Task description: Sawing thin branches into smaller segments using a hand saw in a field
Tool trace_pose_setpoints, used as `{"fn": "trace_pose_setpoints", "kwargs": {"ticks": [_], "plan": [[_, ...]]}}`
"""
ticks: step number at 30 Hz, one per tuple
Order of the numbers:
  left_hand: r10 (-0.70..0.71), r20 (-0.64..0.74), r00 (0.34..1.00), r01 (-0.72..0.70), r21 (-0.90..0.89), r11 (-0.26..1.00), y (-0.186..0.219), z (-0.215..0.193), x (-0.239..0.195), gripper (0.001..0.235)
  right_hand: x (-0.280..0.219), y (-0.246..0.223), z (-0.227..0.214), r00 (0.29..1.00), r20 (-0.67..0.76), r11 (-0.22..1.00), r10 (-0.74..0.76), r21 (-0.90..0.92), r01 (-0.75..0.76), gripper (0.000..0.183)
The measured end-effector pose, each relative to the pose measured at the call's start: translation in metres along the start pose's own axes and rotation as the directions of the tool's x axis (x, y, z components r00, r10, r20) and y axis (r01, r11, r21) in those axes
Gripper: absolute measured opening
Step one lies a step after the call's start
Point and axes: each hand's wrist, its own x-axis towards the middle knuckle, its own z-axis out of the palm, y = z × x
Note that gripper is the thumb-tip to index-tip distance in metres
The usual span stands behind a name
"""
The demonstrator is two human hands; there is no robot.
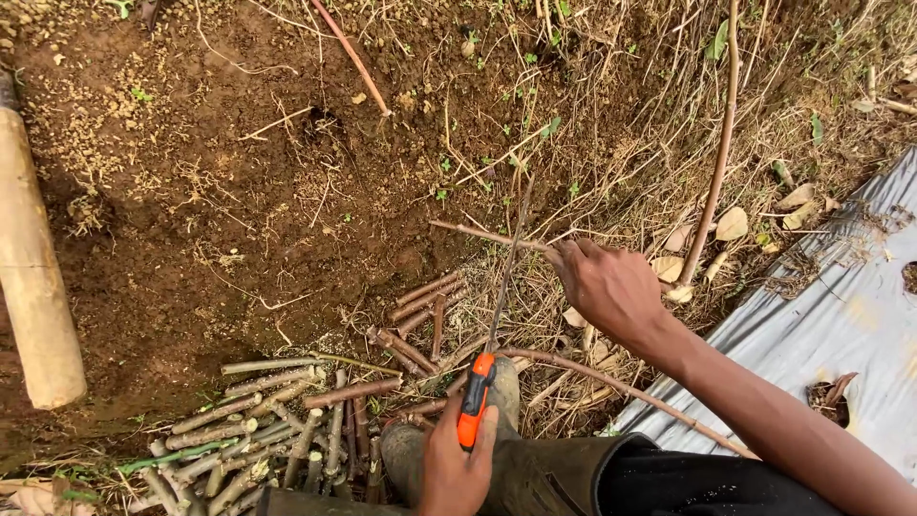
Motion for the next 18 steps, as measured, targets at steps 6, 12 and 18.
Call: {"fn": "trace_pose_setpoints", "kwargs": {"ticks": [6, 12, 18], "plan": [[0.195, 0.051, 0.979, -0.187, -0.133, 0.973, 0.045, 0.025, 0.068, 0.020, -0.008, -0.003, 0.005, 1.000, -0.010, 0.999, -0.012, 0.037, 0.012, 0.042], [0.198, 0.035, 0.980, -0.193, -0.109, 0.975, 0.045, 0.035, 0.082, 0.014, -0.008, -0.002, 0.004, 0.999, 0.023, 1.000, -0.023, 0.002, 0.023, 0.042], [0.129, 0.069, 0.989, -0.120, -0.122, 0.985, 0.048, 0.032, 0.085, 0.013, -0.005, -0.003, 0.002, 0.999, -0.030, 0.999, -0.032, -0.009, 0.032, 0.043]]}}
